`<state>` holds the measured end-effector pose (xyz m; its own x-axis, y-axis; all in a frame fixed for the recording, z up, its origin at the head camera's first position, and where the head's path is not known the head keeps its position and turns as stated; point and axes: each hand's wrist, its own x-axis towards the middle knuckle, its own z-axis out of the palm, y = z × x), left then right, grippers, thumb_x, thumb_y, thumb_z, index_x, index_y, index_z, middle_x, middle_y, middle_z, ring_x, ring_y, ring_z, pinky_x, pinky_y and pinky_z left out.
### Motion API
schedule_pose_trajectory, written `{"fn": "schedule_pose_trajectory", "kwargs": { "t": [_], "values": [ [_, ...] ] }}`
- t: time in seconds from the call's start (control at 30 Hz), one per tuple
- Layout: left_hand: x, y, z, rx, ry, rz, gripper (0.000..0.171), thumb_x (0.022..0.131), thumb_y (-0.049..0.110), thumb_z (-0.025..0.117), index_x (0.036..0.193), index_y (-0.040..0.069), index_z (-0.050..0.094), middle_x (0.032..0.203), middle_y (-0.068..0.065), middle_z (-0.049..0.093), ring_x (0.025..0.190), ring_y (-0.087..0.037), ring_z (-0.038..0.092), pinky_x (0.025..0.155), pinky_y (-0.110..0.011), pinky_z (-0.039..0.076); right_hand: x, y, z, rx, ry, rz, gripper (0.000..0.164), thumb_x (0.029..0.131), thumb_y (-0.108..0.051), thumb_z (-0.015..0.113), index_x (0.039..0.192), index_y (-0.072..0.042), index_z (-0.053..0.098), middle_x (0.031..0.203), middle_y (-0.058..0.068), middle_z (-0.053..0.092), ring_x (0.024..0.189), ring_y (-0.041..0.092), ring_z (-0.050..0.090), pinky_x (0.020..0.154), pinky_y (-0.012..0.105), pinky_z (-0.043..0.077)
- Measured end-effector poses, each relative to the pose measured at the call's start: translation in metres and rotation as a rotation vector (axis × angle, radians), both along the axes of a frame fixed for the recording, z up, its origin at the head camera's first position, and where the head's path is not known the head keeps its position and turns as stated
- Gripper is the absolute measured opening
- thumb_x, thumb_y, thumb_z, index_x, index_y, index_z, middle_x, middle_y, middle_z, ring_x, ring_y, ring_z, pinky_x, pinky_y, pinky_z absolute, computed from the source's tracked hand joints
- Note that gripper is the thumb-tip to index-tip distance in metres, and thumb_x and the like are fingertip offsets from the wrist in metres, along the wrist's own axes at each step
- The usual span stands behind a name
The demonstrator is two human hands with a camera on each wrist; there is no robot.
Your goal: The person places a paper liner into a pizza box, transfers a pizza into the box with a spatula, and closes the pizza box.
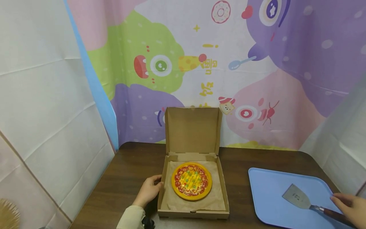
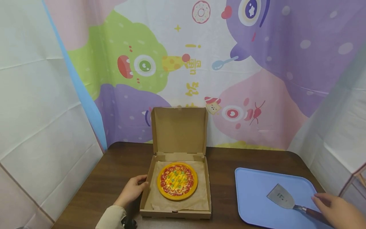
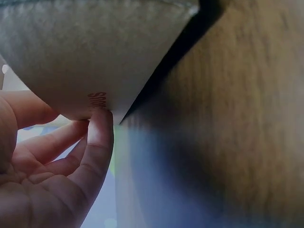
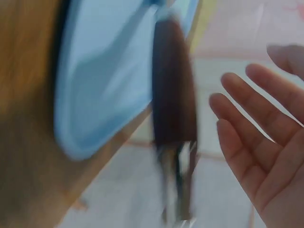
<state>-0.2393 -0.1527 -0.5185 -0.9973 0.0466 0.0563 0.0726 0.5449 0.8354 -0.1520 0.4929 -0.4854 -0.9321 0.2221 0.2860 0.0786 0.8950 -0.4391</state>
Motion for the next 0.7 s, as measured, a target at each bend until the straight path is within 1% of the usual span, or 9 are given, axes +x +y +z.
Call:
{"fn": "schedule_pose_trajectory", "kwargs": {
  "t": [0.1, 0.2, 0.27, 0.4, 0.43, 0.5, 0.6, 0.67, 0.7],
  "values": [
    [-0.001, 0.000, 0.001, 0.005, 0.000, 0.001, 0.039, 0.090, 0.007, 0.061, 0.124, -0.012, 0.059, 0.117, -0.026, 0.066, 0.107, -0.036, 0.063, 0.091, -0.051, 0.051, -0.008, -0.019, 0.018, 0.075, -0.058, 0.014, 0.043, 0.095, -0.024, 0.061, 0.102, 0.018, 0.063, 0.082, 0.030, 0.068, 0.062, 0.012, 0.062, 0.056, 0.032, 0.050],
    [-0.003, -0.001, 0.002, 0.008, 0.003, -0.002, 0.039, 0.090, 0.007, 0.061, 0.124, -0.011, 0.059, 0.117, -0.025, 0.066, 0.108, -0.035, 0.063, 0.092, -0.051, 0.051, -0.017, -0.041, 0.032, 0.111, -0.097, 0.038, 0.048, 0.097, -0.033, 0.058, 0.111, 0.012, 0.062, 0.089, 0.028, 0.069, 0.073, 0.039, 0.065, 0.060, 0.049, 0.051],
    [-0.003, -0.001, 0.004, 0.008, 0.011, -0.004, 0.038, 0.090, 0.007, 0.061, 0.124, -0.011, 0.060, 0.116, -0.024, 0.067, 0.109, -0.035, 0.062, 0.092, -0.050, 0.051, -0.023, -0.055, 0.036, 0.107, -0.071, 0.065, 0.048, 0.097, -0.035, 0.057, 0.118, 0.008, 0.062, 0.095, 0.029, 0.069, 0.078, 0.044, 0.065, 0.060, 0.053, 0.050],
    [-0.006, -0.001, 0.008, 0.018, 0.036, -0.004, 0.035, 0.092, 0.007, 0.059, 0.122, -0.010, 0.061, 0.114, -0.023, 0.067, 0.109, -0.035, 0.062, 0.093, -0.050, 0.051, -0.037, -0.088, 0.039, 0.054, 0.074, 0.114, 0.044, 0.097, -0.032, 0.059, 0.125, 0.002, 0.061, 0.104, 0.029, 0.069, 0.081, 0.044, 0.067, 0.060, 0.051, 0.050],
    [-0.007, -0.001, 0.009, 0.020, 0.042, -0.002, 0.035, 0.092, 0.007, 0.059, 0.122, -0.010, 0.061, 0.115, -0.023, 0.067, 0.110, -0.035, 0.062, 0.093, -0.050, 0.051, -0.042, -0.095, 0.040, 0.034, 0.105, 0.125, 0.044, 0.097, -0.031, 0.059, 0.126, 0.001, 0.061, 0.105, 0.029, 0.069, 0.080, 0.039, 0.068, 0.061, 0.046, 0.051],
    [-0.009, 0.000, 0.012, 0.028, 0.050, 0.006, 0.035, 0.094, 0.009, 0.058, 0.123, -0.010, 0.061, 0.116, -0.023, 0.067, 0.110, -0.035, 0.062, 0.095, -0.050, 0.050, -0.052, -0.110, 0.042, -0.015, 0.156, 0.148, 0.043, 0.097, -0.030, 0.060, 0.128, 0.000, 0.061, 0.107, 0.027, 0.069, 0.079, 0.017, 0.068, 0.064, 0.033, 0.053],
    [-0.013, 0.001, 0.017, 0.039, 0.077, 0.017, 0.037, 0.095, 0.010, 0.057, 0.126, -0.011, 0.058, 0.119, -0.025, 0.065, 0.112, -0.037, 0.062, 0.097, -0.050, 0.049, -0.067, -0.132, 0.044, -0.093, 0.206, 0.188, 0.042, 0.097, -0.027, 0.060, 0.130, -0.001, 0.060, 0.109, 0.026, 0.069, 0.081, -0.016, 0.051, 0.064, 0.012, 0.046],
    [-0.018, 0.001, 0.020, 0.057, 0.085, 0.027, 0.040, 0.096, 0.012, 0.057, 0.129, -0.011, 0.055, 0.124, -0.026, 0.063, 0.115, -0.038, 0.060, 0.099, -0.051, 0.048, -0.078, -0.147, 0.045, -0.153, 0.228, 0.208, 0.041, 0.097, -0.026, 0.060, 0.130, -0.001, 0.060, 0.111, 0.025, 0.069, 0.084, -0.026, 0.038, 0.065, 0.004, 0.040],
    [-0.020, 0.002, 0.022, 0.071, 0.089, 0.030, 0.042, 0.097, 0.013, 0.057, 0.132, -0.011, 0.053, 0.127, -0.027, 0.061, 0.118, -0.039, 0.059, 0.100, -0.051, 0.047, -0.083, -0.155, 0.046, -0.179, 0.235, 0.223, 0.041, 0.098, -0.025, 0.059, 0.131, 0.000, 0.059, 0.112, 0.025, 0.068, 0.085, -0.027, 0.037, 0.066, 0.003, 0.039]
  ]
}}
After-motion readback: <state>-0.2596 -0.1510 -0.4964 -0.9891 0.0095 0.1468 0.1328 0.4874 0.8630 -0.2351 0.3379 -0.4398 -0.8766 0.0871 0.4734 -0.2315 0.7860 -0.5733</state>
